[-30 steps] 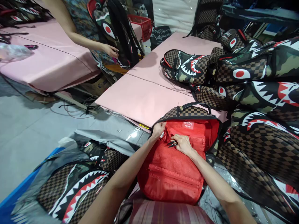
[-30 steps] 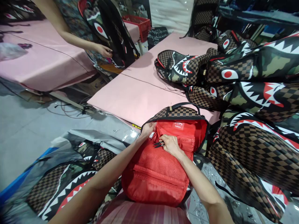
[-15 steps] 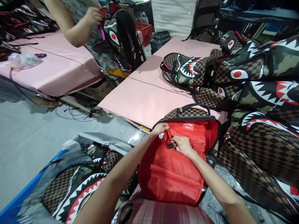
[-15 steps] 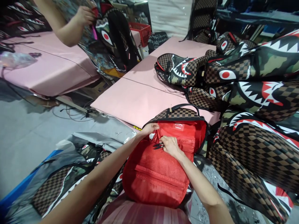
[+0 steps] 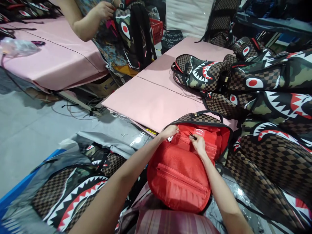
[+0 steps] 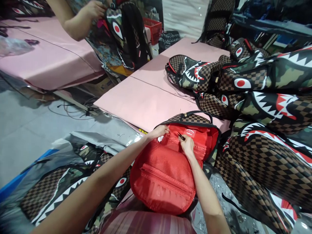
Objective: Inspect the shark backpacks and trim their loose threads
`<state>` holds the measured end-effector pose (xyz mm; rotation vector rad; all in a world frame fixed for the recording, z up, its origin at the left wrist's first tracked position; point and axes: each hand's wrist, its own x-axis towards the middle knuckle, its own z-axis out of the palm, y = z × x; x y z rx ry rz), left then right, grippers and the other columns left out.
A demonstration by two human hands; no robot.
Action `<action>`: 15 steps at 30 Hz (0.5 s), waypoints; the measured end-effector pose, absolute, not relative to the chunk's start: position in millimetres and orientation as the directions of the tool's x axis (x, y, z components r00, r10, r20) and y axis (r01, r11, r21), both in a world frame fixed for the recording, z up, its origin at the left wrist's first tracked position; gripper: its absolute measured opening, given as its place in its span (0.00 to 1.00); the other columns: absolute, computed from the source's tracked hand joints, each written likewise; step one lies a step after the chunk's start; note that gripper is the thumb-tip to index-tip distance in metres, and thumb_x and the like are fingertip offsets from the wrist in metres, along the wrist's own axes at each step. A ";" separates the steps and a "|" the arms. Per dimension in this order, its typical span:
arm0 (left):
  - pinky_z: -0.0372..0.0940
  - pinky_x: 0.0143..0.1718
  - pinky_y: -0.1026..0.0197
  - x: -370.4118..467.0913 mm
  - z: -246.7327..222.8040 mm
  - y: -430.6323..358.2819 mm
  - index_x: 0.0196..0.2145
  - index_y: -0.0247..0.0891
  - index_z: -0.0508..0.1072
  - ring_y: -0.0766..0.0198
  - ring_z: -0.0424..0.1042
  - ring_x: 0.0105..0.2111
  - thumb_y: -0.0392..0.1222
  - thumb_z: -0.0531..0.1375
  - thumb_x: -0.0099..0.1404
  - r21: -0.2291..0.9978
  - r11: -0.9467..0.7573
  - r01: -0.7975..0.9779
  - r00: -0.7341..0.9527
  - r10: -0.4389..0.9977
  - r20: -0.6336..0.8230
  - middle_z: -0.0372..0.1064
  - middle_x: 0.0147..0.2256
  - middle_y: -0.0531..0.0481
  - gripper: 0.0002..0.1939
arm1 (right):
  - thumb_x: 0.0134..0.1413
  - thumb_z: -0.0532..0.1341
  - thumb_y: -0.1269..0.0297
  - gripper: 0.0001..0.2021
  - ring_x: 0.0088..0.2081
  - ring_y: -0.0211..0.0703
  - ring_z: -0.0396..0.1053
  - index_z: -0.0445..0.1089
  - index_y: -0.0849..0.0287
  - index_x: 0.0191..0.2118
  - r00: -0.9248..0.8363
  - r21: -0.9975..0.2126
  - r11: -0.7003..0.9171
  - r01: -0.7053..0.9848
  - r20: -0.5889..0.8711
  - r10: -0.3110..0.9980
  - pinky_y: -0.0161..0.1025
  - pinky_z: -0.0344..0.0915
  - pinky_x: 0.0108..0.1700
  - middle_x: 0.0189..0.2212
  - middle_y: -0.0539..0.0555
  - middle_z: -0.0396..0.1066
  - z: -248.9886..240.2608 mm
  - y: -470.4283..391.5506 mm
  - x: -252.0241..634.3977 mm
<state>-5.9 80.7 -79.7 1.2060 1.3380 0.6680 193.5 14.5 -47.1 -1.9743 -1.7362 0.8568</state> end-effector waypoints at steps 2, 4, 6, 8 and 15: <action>0.51 0.21 0.67 -7.2 -80.6 89.1 0.11 0.36 0.63 0.68 0.57 0.19 0.37 0.63 0.47 0.905 0.312 0.291 0.204 0.904 -0.377 0.54 0.13 0.55 0.13 | 0.50 0.56 0.56 0.13 0.34 0.45 0.72 0.74 0.54 0.36 0.072 -0.631 -0.185 0.753 -0.201 0.977 0.35 0.64 0.33 0.28 0.51 0.75 -49.5 18.2 195.1; 0.47 0.19 0.66 -7.5 -81.8 93.2 0.11 0.37 0.61 0.70 0.53 0.17 0.41 0.63 0.49 0.899 0.308 0.310 0.207 0.902 -0.380 0.50 0.11 0.57 0.16 | 0.50 0.56 0.56 0.12 0.33 0.45 0.72 0.74 0.55 0.35 0.081 -0.629 -0.195 0.752 -0.206 0.975 0.35 0.64 0.33 0.27 0.51 0.74 -51.3 20.0 195.8; 0.44 0.18 0.65 -6.5 -83.5 94.3 0.11 0.37 0.60 0.72 0.49 0.16 0.43 0.63 0.50 0.897 0.310 0.314 0.202 0.902 -0.382 0.48 0.11 0.57 0.18 | 0.49 0.56 0.56 0.12 0.33 0.44 0.72 0.74 0.55 0.35 0.082 -0.631 -0.198 0.750 -0.208 0.975 0.35 0.64 0.33 0.27 0.50 0.74 -52.9 20.9 196.2; 0.43 0.18 0.65 -5.3 -85.4 94.3 0.11 0.37 0.59 0.73 0.47 0.15 0.45 0.63 0.50 0.897 0.317 0.308 0.200 0.900 -0.387 0.48 0.11 0.58 0.20 | 0.49 0.56 0.56 0.13 0.34 0.44 0.72 0.73 0.55 0.36 0.081 -0.634 -0.198 0.747 -0.208 0.975 0.35 0.65 0.33 0.28 0.50 0.74 -54.2 21.3 196.6; 0.45 0.17 0.65 -16.1 -86.4 90.6 0.13 0.34 0.66 0.72 0.51 0.14 0.40 0.65 0.45 0.902 0.357 0.244 0.282 0.863 -0.418 0.55 0.11 0.56 0.13 | 0.49 0.56 0.55 0.14 0.31 0.45 0.71 0.73 0.56 0.34 0.064 -0.656 -0.189 0.731 -0.210 0.976 0.36 0.65 0.32 0.24 0.50 0.73 -57.1 22.3 199.2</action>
